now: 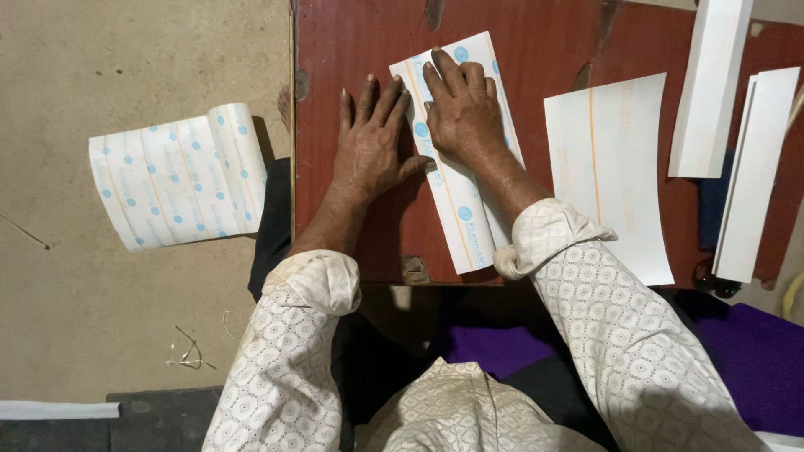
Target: The person sits on the floor at a low board and cuts large printed adhesive sheets into narrow strips with a knife, using a printed line as a guide. They press each sheet flat, slice along the line, and stack the finished strips on the board.
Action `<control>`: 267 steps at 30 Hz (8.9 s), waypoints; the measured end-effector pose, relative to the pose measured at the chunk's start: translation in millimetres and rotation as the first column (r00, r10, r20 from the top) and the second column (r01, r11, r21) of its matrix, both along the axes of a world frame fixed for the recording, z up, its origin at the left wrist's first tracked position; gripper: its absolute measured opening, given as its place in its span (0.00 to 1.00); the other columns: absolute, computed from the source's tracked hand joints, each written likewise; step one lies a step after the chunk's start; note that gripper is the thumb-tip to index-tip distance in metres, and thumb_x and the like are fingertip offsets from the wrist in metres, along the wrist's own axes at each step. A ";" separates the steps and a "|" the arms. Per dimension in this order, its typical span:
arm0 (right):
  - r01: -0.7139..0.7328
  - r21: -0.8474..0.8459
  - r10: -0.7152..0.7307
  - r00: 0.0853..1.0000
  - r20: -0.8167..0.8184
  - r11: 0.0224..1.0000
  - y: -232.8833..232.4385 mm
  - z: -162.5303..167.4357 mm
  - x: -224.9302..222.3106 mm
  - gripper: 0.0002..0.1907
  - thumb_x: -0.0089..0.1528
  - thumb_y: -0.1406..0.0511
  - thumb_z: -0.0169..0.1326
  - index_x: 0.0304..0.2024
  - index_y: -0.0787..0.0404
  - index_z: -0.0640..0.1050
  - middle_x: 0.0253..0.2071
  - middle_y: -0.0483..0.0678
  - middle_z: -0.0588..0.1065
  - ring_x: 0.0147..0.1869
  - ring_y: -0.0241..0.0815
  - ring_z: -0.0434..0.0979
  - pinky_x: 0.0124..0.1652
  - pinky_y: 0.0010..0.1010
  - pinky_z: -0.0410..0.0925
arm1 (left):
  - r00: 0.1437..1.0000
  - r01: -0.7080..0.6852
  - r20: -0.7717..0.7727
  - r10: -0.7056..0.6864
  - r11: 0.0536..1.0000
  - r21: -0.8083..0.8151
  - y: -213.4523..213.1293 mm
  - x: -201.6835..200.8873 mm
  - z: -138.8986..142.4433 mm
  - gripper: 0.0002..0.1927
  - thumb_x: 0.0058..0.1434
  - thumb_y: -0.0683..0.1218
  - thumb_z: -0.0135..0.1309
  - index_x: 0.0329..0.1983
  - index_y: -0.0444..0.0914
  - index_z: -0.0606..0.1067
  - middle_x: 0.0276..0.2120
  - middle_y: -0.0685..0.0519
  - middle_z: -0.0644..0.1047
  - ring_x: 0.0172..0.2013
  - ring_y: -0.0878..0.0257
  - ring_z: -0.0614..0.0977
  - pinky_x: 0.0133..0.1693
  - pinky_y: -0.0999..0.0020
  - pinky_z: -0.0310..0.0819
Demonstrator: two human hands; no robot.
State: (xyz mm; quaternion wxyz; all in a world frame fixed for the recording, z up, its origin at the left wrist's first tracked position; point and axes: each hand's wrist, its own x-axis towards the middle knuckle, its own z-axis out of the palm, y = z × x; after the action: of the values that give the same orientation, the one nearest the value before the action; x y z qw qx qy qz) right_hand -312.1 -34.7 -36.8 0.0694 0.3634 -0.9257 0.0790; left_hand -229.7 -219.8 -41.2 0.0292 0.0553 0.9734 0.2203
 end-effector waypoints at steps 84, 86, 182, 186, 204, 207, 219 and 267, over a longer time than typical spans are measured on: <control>0.238 0.000 -0.229 0.935 0.270 0.971 200.1 40.7 93.2 0.12 0.66 0.71 0.57 0.50 0.54 0.83 0.42 0.45 0.77 0.49 0.44 0.75 0.52 0.44 0.68 | 0.950 -0.095 0.267 0.162 0.964 -0.249 51.9 -10.5 30.5 0.46 0.54 0.61 0.69 0.74 0.67 0.59 0.77 0.45 0.44 0.73 0.32 0.46 0.52 0.17 0.66; 0.249 -0.037 -0.240 0.957 0.161 0.968 183.4 36.0 93.6 0.16 0.65 0.72 0.57 0.54 0.55 0.83 0.46 0.46 0.76 0.52 0.45 0.73 0.54 0.43 0.66 | 0.949 -0.100 0.268 0.169 0.963 -0.250 51.6 -12.7 28.7 0.47 0.53 0.61 0.69 0.74 0.68 0.59 0.77 0.44 0.43 0.74 0.33 0.45 0.53 0.17 0.64; -0.281 -0.194 0.243 0.949 -0.201 0.940 151.1 21.2 41.6 0.04 0.67 0.66 0.63 0.41 0.59 0.81 0.47 0.44 0.78 0.41 0.36 0.80 0.35 0.22 0.75 | 0.970 -0.084 0.206 0.127 0.975 -0.206 59.0 4.4 24.4 0.62 0.34 0.70 0.78 0.73 0.56 0.64 0.75 0.40 0.47 0.73 0.31 0.45 0.54 0.07 0.51; -0.289 -0.378 0.180 0.938 -0.297 0.880 158.0 65.7 39.1 0.08 0.68 0.64 0.65 0.42 0.62 0.80 0.45 0.47 0.78 0.39 0.40 0.78 0.35 0.32 0.75 | 0.969 -0.090 0.207 0.132 0.976 -0.197 60.5 4.4 27.8 0.62 0.34 0.69 0.78 0.74 0.56 0.64 0.75 0.41 0.47 0.73 0.31 0.45 0.54 0.07 0.52; -0.073 -0.233 0.045 0.991 -0.123 0.970 129.3 27.1 122.3 0.05 0.65 0.64 0.64 0.40 0.58 0.82 0.39 0.42 0.77 0.46 0.42 0.75 0.45 0.39 0.65 | 0.968 -0.098 0.205 0.144 0.970 -0.221 59.7 1.6 22.7 0.63 0.34 0.71 0.76 0.74 0.57 0.61 0.75 0.42 0.47 0.73 0.31 0.44 0.54 0.06 0.50; -0.025 -0.177 0.016 0.999 -0.052 0.984 114.9 19.7 108.9 0.06 0.63 0.72 0.61 0.36 0.55 0.81 0.37 0.40 0.74 0.46 0.41 0.75 0.44 0.36 0.69 | 0.970 -0.093 0.198 0.143 0.966 -0.239 59.7 -0.1 17.6 0.64 0.34 0.71 0.76 0.74 0.57 0.60 0.74 0.41 0.47 0.72 0.31 0.45 0.54 0.06 0.50; -0.201 -0.190 0.217 0.974 0.065 0.961 135.7 29.9 104.1 0.05 0.59 0.71 0.62 0.37 0.59 0.81 0.41 0.43 0.74 0.48 0.42 0.74 0.40 0.31 0.74 | 0.982 -0.104 0.137 0.134 0.973 -0.207 57.4 3.4 4.7 0.63 0.34 0.72 0.77 0.73 0.55 0.63 0.74 0.41 0.50 0.72 0.32 0.48 0.54 0.06 0.51; 0.153 -0.340 -0.103 0.981 0.161 0.928 241.2 38.6 189.9 0.11 0.55 0.77 0.61 0.39 0.65 0.81 0.46 0.53 0.77 0.55 0.54 0.77 0.53 0.42 0.73 | 0.962 0.227 0.165 -0.216 0.973 -0.050 133.8 159.5 38.4 0.56 0.47 0.64 0.67 0.74 0.38 0.57 0.75 0.38 0.50 0.72 0.41 0.49 0.65 0.24 0.38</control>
State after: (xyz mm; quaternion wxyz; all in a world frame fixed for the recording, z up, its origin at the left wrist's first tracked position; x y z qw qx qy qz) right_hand -122.2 206.6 1.8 0.0726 0.2773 -0.9211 0.2634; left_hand -70.2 -86.0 -2.7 0.1326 0.1452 0.9627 0.1861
